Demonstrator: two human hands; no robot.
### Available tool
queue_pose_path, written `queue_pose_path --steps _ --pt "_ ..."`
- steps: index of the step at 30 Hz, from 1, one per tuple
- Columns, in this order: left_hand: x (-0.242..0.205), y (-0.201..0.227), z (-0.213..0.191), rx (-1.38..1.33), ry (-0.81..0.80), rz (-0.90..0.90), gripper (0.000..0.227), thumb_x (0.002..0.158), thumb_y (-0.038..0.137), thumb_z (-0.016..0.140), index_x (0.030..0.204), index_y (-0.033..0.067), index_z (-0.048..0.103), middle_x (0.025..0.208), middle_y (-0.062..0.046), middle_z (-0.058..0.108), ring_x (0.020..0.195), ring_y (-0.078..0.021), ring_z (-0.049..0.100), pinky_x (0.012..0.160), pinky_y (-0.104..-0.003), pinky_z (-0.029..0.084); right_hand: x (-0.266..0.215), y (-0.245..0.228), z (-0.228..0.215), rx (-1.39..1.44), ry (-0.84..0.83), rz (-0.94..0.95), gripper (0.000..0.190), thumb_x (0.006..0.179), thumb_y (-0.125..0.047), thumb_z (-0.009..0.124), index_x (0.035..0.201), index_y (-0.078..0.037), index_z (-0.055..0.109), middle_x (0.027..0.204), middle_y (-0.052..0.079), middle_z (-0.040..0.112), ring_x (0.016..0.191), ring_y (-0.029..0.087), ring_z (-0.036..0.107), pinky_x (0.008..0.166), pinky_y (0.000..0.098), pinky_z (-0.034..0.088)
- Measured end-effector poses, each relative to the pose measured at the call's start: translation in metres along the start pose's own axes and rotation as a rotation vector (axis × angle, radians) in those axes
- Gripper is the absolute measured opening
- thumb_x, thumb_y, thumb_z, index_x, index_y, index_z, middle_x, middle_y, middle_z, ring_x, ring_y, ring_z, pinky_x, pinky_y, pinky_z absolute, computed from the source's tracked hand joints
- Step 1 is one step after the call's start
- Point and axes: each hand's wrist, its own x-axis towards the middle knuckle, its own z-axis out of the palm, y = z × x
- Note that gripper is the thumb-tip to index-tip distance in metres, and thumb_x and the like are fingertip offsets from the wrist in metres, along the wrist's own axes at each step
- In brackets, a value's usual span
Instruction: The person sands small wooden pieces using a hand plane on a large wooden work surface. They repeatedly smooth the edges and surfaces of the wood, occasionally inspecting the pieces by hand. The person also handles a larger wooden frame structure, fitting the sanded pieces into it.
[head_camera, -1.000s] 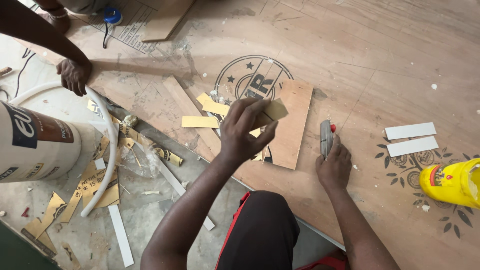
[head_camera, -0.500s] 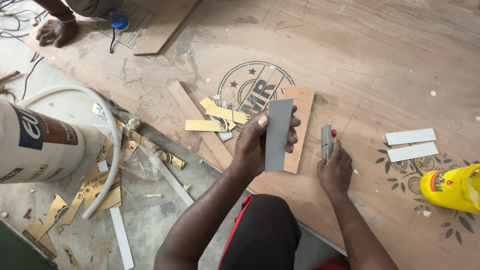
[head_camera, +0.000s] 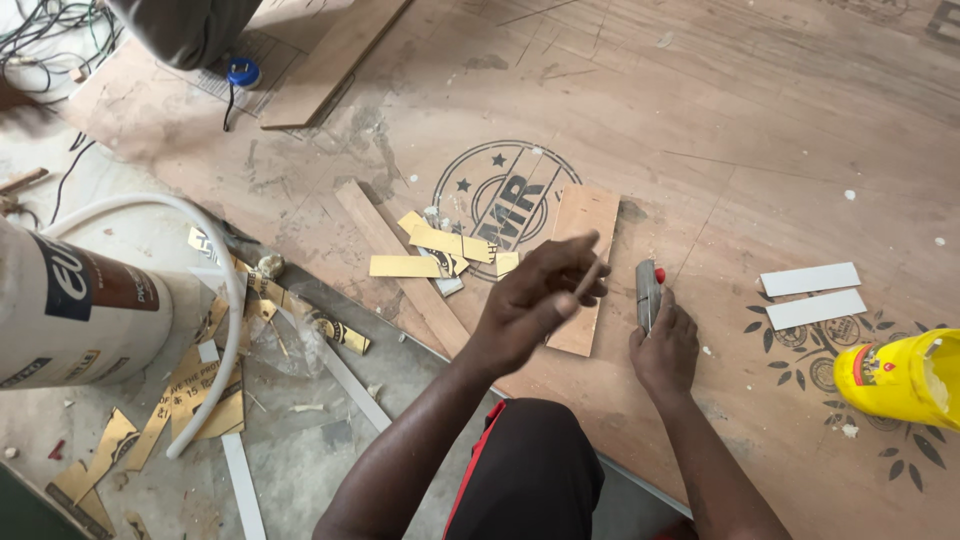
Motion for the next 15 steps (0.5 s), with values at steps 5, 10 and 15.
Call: queue_pose_path --steps 5,10,15 --pt "-0.004 0.018 0.011 0.563 0.056 0.170 0.058 0.099 0.022 0.077 0.150 0.0080 0.055 0.134 -0.010 0.064 0.123 -0.0231 0.065 0.105 -0.036 0.055 0.000 0.001 -0.001 0.007 0.014 -0.020 0.087 0.085 -0.022 0.069 0.160 -0.005 0.028 0.141 0.024 0.051 0.130 0.042 0.049 0.109 0.0527 0.043" --pt "-0.003 0.026 0.017 0.605 0.083 0.175 0.058 0.094 0.019 0.081 0.147 0.0077 0.058 0.133 -0.010 0.063 0.123 -0.0238 0.065 0.102 -0.035 0.057 0.000 0.001 0.000 0.009 0.036 -0.032 0.087 0.084 -0.022 0.069 0.159 -0.004 0.028 0.140 0.025 0.052 0.128 0.042 0.051 0.107 0.0525 0.044" --pt "-0.002 0.023 0.019 0.641 0.125 0.184 0.057 0.092 0.016 0.084 0.143 0.0076 0.060 0.128 -0.010 0.062 0.117 -0.0204 0.066 0.096 -0.032 0.060 0.002 0.000 -0.002 0.003 -0.011 -0.011 0.087 0.085 -0.022 0.069 0.159 -0.004 0.026 0.140 0.026 0.050 0.129 0.042 0.049 0.108 0.0527 0.042"
